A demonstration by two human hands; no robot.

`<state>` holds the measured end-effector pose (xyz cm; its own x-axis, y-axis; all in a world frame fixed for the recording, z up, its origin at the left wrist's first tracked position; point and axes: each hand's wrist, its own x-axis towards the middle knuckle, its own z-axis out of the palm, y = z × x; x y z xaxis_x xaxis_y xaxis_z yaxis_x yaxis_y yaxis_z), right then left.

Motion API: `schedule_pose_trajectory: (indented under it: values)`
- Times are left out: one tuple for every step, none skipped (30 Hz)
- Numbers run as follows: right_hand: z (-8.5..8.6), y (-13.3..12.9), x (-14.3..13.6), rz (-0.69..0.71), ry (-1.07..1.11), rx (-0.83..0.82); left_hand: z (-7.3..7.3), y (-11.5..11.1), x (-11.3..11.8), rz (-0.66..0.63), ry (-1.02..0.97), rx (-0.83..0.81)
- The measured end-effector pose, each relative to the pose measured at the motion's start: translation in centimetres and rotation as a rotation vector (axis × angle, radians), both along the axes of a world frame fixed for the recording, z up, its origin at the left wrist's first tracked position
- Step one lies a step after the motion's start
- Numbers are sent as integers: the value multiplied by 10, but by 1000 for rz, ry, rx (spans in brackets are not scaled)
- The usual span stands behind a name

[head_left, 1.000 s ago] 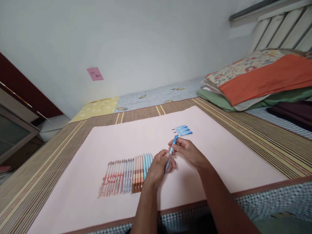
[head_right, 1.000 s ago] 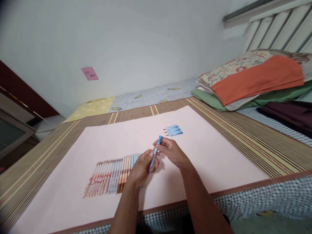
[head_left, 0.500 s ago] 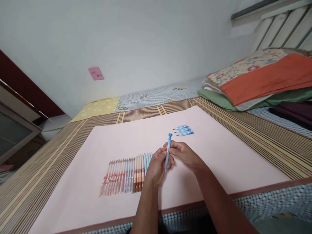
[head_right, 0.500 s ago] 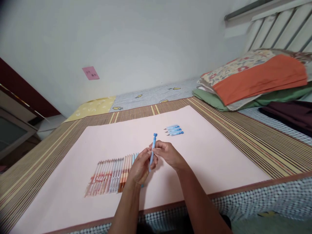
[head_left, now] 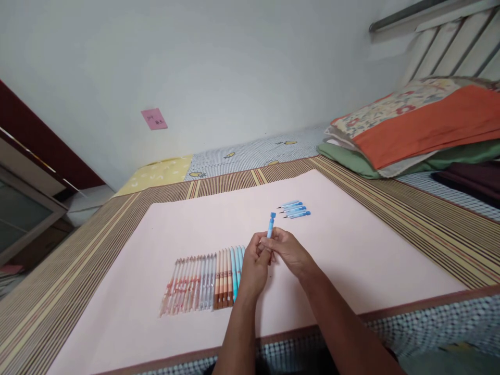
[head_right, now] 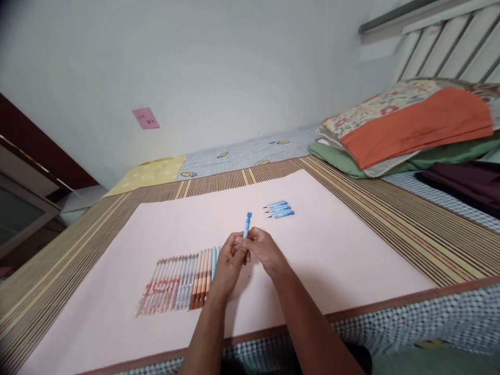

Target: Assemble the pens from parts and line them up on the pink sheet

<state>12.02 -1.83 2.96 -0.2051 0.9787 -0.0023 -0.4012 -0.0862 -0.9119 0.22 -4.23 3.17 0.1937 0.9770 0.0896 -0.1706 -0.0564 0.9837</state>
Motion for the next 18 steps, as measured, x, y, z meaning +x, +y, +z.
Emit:
schedule_pose_trajectory:
  values:
    - [0,0,2,7,12,1,-1,1,0,-10,-35,-31]
    - [1,0,5,23,30,6,-1,1,-1,-21,-76,-55]
    - [1,0,9,46,48,12,-1,2,-1,-36,-122,-74]
    - [2,0,12,74,56,20,-1,2,-2,-56,-167,-89]
    - [2,-1,16,102,50,29,-1,3,-2,-79,-206,-99]
    - [2,-1,19,129,30,38,0,3,-2,-104,-231,-106]
    - [3,-1,22,151,5,43,1,3,-3,-126,-244,-111]
    - [3,-2,23,163,-15,45,1,3,-3,-140,-250,-116]
    - [3,-2,24,168,-26,47,1,3,-3,-147,-250,-121]
    - [2,-2,24,165,-27,49,1,3,-4,-146,-245,-126]
    - [2,-2,23,159,-22,52,0,3,-4,-134,-233,-128]
    - [2,-2,21,149,-18,57,-1,3,-3,-113,-213,-129]
    - [1,-2,19,133,-15,61,-2,2,-2,-83,-184,-123]
    - [0,-1,15,107,-16,59,-3,2,-1,-46,-153,-110]
    - [0,-1,12,72,-20,50,-4,1,1,-5,-123,-92]
    - [0,0,8,31,-26,33,-5,0,3,35,-97,-71]
    - [-1,0,5,-7,-35,13,-6,0,5,67,-76,-52]
    - [-1,0,2,-36,-43,-7,-5,-1,7,92,-61,-36]
